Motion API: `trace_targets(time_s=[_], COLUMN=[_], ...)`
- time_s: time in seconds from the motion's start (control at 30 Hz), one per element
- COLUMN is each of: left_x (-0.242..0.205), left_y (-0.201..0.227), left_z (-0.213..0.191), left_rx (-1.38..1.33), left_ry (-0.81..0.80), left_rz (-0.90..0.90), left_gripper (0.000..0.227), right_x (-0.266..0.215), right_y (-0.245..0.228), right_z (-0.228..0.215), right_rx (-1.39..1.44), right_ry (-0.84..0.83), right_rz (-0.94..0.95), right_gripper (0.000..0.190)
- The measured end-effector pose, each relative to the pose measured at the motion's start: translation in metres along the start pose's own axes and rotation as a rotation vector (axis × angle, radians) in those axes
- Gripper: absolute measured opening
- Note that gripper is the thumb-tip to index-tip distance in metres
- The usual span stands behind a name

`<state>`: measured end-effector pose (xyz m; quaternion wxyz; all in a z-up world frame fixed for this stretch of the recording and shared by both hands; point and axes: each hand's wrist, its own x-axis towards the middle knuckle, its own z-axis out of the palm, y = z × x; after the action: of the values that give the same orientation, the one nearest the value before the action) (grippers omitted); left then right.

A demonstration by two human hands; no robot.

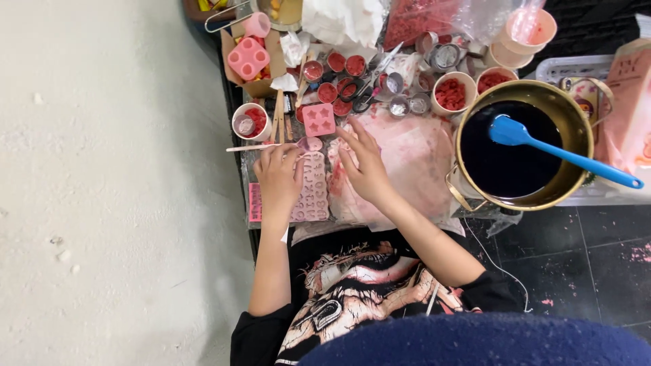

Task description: Pouring melted dark wax into alphabet molds to create wax seals.

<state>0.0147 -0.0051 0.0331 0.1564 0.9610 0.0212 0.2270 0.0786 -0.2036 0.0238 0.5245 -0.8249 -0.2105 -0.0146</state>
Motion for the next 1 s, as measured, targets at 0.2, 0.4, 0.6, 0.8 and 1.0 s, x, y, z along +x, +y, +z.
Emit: trace_targets(time_s=[0.2,0.4,0.6,0.8,1.0], left_x=[0.015,0.032,0.022,0.016,0.013], left_y=[0.059,0.151,0.195,0.199,0.199], left_z=[-0.019,-0.003,0.008,0.017,0.018], left_rx=[-0.29,-0.525,-0.585,-0.553,-0.593], left_ry=[-0.126,-0.235,-0.284,-0.266,-0.282], left_rz=[0.06,0.368,0.53,0.515,0.454], left_gripper=[0.021,0.047,0.052,0.047,0.053], right_x=[-0.021,-0.072,-0.1,-0.138,-0.158], right_y=[-0.073,-0.081,-0.059,0.041,0.108], right_z=[-0.089,-0.187,-0.28,-0.309,-0.314], right_rx=[0.006,0.216,-0.787,-0.611,0.223], right_ry=[-0.049,0.068,0.596,0.612,0.718], right_rz=[-0.132,0.013,-0.024,0.312,0.109], right_gripper=[0.061,0.055,0.029,0.033,0.03])
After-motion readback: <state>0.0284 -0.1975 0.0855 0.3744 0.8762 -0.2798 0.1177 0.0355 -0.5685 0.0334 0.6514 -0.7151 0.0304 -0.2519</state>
